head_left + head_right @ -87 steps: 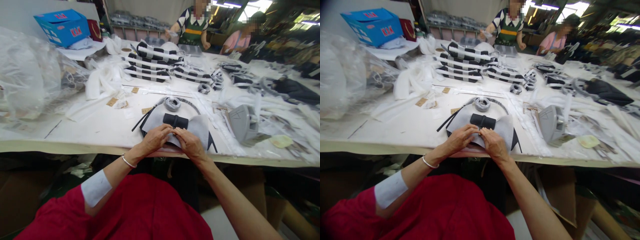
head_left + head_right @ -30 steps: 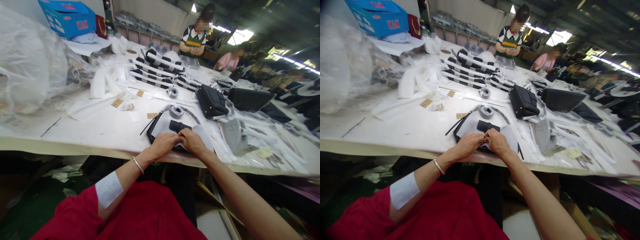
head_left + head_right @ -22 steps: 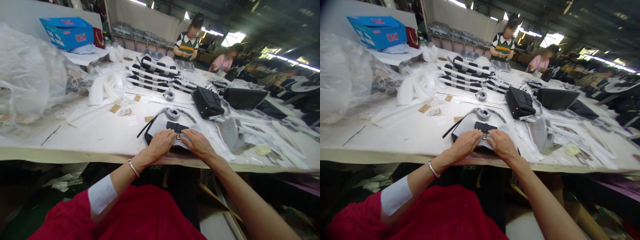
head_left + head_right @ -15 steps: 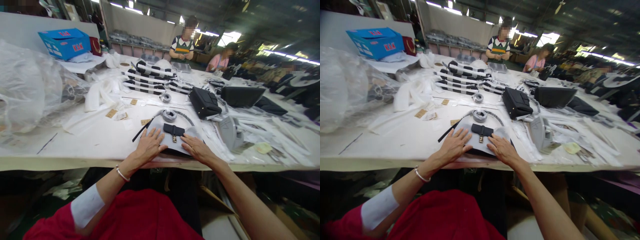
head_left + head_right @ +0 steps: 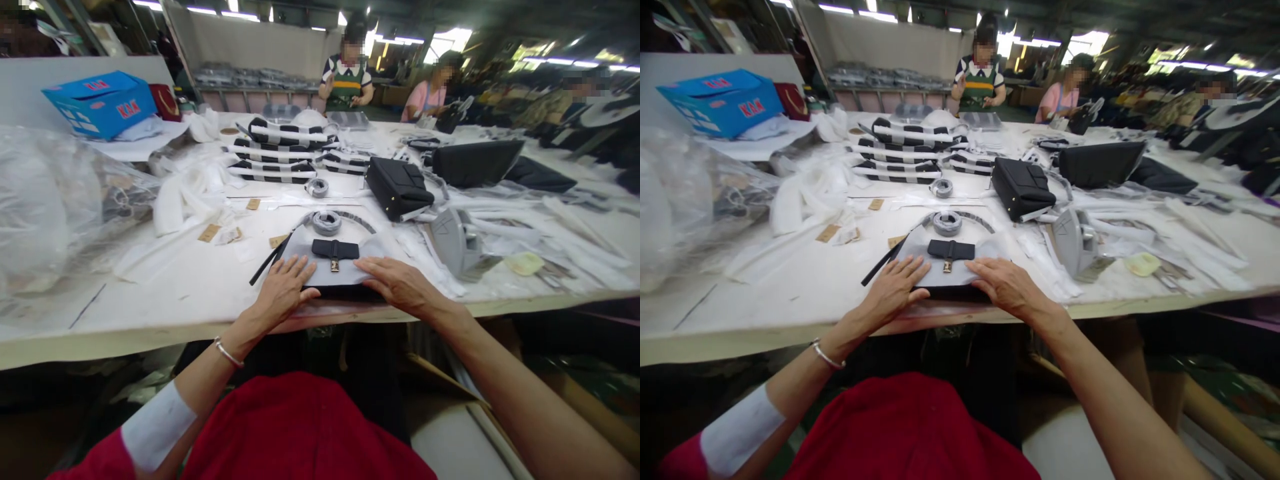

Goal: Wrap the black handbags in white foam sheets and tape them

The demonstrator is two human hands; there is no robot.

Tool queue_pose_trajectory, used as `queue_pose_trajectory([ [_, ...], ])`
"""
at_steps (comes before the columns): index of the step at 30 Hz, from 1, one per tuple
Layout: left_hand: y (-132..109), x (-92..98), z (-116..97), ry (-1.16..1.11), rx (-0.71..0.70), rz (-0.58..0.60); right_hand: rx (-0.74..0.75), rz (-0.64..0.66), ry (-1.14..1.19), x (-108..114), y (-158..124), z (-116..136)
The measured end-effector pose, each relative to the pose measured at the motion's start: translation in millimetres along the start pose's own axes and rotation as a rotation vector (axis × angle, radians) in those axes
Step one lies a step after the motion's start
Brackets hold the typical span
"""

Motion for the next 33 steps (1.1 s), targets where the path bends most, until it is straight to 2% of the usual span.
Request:
queue_pose_trajectory([
  [2, -0.4, 3.9, -3.4, 0.013, 0.003, -0.007, 0.014, -0.003, 0.003, -5.4, -4.7, -8.1],
  [6, -1.8, 9.4, -10.5, 0.058, 0.017, -0.016, 0.062, 0.071, -0.050, -28.0, -19.2, -17.1],
  [8, -1.6, 10.3, -12.2, 0.070, 0.009, -0.015, 0.041, 0.094, -0.025, -32.6, -22.0, -21.0],
  [14, 3.7, 13.3, -12.5, 0.134, -0.034, 0.026, -0.061, 0.212, 0.086, -32.5, -0.5, -30.6],
  [17, 5.5, 16.4, -16.5, 0.159, -0.067, 0.037, -0.022, 0.171, 0.025, -31.9, 3.7, -30.3],
  [21, 4.1, 18.3, -25.2, 0.161, -0.154, 0.045, 0.019, 0.098, -0.039, -34.3, -6.3, -31.8],
  [24, 3.1, 15.8, -21.2, 0.173, -0.146, 0.075, 0.037, 0.065, -0.078, -33.0, -13.8, -34.1],
  [29, 7.0, 18.1, -18.4, 0.157, -0.146, 0.083, -0.014, 0.044, -0.135, -29.8, -19.9, -40.9],
  [33, 19.6, 30.0, -36.4, 0.207, -0.224, 0.048, -0.066, 0.075, -0.138, -31.1, -20.7, -42.1],
])
Point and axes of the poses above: each hand's wrist, its own y-axis towards the middle knuckle, its own x-axis out of the back of the hand, z = x × y, the point moved 9 cm from there along y, towards the middle knuckle, and after that the axes turned 4 degrees about y, right-handed, at the moved point
